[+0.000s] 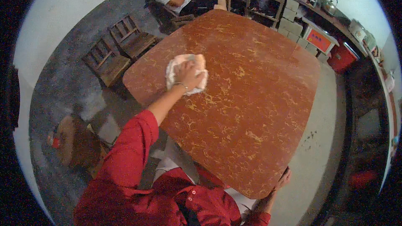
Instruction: The person wipes the surface of a large, reddish-brown table using a white cloth. The camera is mounted on the person's head and moves erratically, often obscuring the view of the table and hands.
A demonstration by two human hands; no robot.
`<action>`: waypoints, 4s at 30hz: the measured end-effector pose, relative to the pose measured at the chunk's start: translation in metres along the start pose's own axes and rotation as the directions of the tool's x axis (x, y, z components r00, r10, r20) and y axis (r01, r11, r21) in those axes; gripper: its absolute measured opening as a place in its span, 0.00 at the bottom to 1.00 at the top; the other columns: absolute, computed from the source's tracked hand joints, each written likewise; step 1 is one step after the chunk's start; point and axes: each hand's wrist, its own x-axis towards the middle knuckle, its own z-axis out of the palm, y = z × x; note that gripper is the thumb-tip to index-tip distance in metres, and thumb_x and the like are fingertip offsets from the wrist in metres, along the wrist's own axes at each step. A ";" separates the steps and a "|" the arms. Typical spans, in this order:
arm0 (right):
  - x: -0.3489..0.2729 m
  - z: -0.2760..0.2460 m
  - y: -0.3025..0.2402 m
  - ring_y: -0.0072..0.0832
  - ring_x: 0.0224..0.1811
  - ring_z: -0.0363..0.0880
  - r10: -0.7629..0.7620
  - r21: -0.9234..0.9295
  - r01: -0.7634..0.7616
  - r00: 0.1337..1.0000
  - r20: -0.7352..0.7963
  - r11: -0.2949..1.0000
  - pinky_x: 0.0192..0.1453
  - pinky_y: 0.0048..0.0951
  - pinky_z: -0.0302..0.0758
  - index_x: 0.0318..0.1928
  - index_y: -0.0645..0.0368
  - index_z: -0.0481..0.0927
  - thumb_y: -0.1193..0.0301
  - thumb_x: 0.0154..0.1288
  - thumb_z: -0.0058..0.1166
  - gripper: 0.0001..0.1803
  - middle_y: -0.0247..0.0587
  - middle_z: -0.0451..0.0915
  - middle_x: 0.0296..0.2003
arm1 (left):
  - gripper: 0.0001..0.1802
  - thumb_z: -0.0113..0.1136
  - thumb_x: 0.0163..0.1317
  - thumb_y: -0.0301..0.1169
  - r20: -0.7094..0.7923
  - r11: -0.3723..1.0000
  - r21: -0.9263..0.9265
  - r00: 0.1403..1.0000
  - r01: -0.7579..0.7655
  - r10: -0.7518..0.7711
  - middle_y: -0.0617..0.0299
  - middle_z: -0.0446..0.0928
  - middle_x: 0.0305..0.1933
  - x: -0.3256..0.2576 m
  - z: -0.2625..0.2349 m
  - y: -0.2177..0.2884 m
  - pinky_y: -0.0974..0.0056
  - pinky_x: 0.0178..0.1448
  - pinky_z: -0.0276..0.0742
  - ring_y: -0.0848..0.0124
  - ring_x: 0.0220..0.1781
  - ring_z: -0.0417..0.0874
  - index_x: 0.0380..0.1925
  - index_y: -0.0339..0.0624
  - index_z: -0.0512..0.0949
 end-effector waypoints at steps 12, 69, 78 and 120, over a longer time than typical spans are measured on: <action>-0.003 0.012 -0.015 0.31 0.35 0.81 0.202 0.139 -0.198 0.979 -0.018 0.970 0.38 0.33 0.78 0.44 0.68 0.79 0.60 0.78 0.34 0.24 0.45 0.82 0.38 | 0.27 0.59 0.59 0.58 -0.050 0.485 -0.257 0.512 -0.836 0.857 0.54 0.69 0.67 -0.175 -0.016 -0.022 0.39 0.79 0.37 0.57 0.75 0.61 0.51 0.55 0.79; -0.008 -0.012 0.010 0.31 0.35 0.81 0.201 0.165 -0.202 0.979 0.024 0.965 0.39 0.32 0.79 0.41 0.67 0.79 0.56 0.79 0.34 0.26 0.45 0.83 0.36 | 0.27 0.51 0.65 0.58 -0.007 0.869 -0.121 0.876 -0.479 0.482 0.54 0.66 0.69 -0.071 -0.015 -0.066 0.43 0.79 0.38 0.57 0.76 0.56 0.49 0.49 0.76; 0.000 -0.017 0.062 0.24 0.34 0.80 0.242 -0.050 -0.241 0.970 0.009 0.969 0.38 0.27 0.77 0.38 0.66 0.81 0.56 0.77 0.39 0.26 0.37 0.83 0.37 | 0.29 0.54 0.63 0.58 -0.022 0.602 -0.213 0.620 -0.770 0.784 0.54 0.64 0.71 -0.104 0.023 0.074 0.39 0.78 0.36 0.55 0.76 0.57 0.52 0.47 0.76; -0.026 0.077 -0.098 0.25 0.29 0.76 0.219 0.329 -0.215 0.975 0.024 0.920 0.33 0.29 0.74 0.39 0.66 0.77 0.65 0.76 0.41 0.16 0.39 0.81 0.33 | 0.33 0.49 0.66 0.56 -0.028 0.985 -0.109 0.991 -0.132 0.130 0.54 0.58 0.74 -0.088 -0.032 -0.133 0.38 0.77 0.39 0.56 0.78 0.51 0.61 0.43 0.70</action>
